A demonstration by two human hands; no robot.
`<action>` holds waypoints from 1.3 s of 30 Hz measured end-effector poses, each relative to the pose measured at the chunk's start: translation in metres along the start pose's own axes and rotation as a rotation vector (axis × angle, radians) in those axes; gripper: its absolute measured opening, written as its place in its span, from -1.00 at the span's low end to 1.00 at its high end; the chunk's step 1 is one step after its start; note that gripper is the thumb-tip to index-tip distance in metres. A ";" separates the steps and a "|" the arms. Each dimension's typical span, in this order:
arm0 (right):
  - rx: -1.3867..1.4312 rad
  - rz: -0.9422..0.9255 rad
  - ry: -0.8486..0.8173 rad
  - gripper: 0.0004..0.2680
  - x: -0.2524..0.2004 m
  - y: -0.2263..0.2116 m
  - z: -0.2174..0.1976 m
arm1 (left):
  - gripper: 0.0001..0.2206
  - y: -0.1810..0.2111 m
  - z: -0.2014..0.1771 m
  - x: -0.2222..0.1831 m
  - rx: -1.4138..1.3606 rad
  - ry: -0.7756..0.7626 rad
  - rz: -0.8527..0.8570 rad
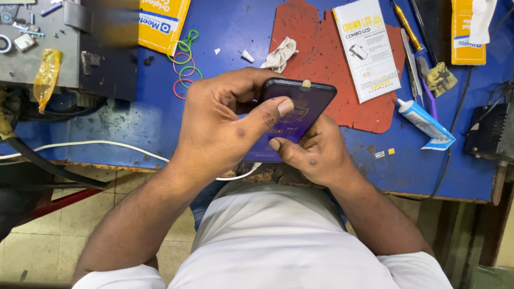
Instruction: The person applies adhesive from a tube onto the internal frame of a mobile phone and then presses a replacement screen assembly onto the frame. They use a cloth to wipe excess adhesive from the edges of the phone and then wrap several rubber bands around the device to secure the screen during bonding.
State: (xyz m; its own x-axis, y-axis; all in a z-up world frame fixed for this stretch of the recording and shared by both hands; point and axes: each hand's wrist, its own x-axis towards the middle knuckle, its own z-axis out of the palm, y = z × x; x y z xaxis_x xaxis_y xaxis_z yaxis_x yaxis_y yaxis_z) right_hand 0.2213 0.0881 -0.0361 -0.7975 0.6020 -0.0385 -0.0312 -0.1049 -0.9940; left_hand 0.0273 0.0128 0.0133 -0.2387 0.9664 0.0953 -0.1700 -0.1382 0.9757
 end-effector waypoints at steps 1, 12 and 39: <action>-0.013 -0.008 -0.005 -0.76 0.000 0.000 0.000 | -0.78 0.000 0.000 0.000 -0.002 0.001 -0.001; 0.015 -0.012 -0.036 -0.65 0.004 -0.007 0.000 | -0.78 0.004 -0.002 -0.001 -0.070 0.009 -0.023; 0.154 -0.312 0.189 -0.85 0.026 -0.034 0.004 | -0.82 0.024 -0.008 -0.019 0.224 0.108 0.188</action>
State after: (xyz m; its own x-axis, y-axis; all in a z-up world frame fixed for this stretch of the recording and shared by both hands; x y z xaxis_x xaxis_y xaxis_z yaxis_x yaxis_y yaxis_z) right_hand 0.1995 0.1040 -0.0032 -0.6105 0.7577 0.2308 -0.3564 -0.0025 -0.9343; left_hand 0.0198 -0.0106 0.0337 -0.3482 0.8981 0.2686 0.0992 -0.2497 0.9632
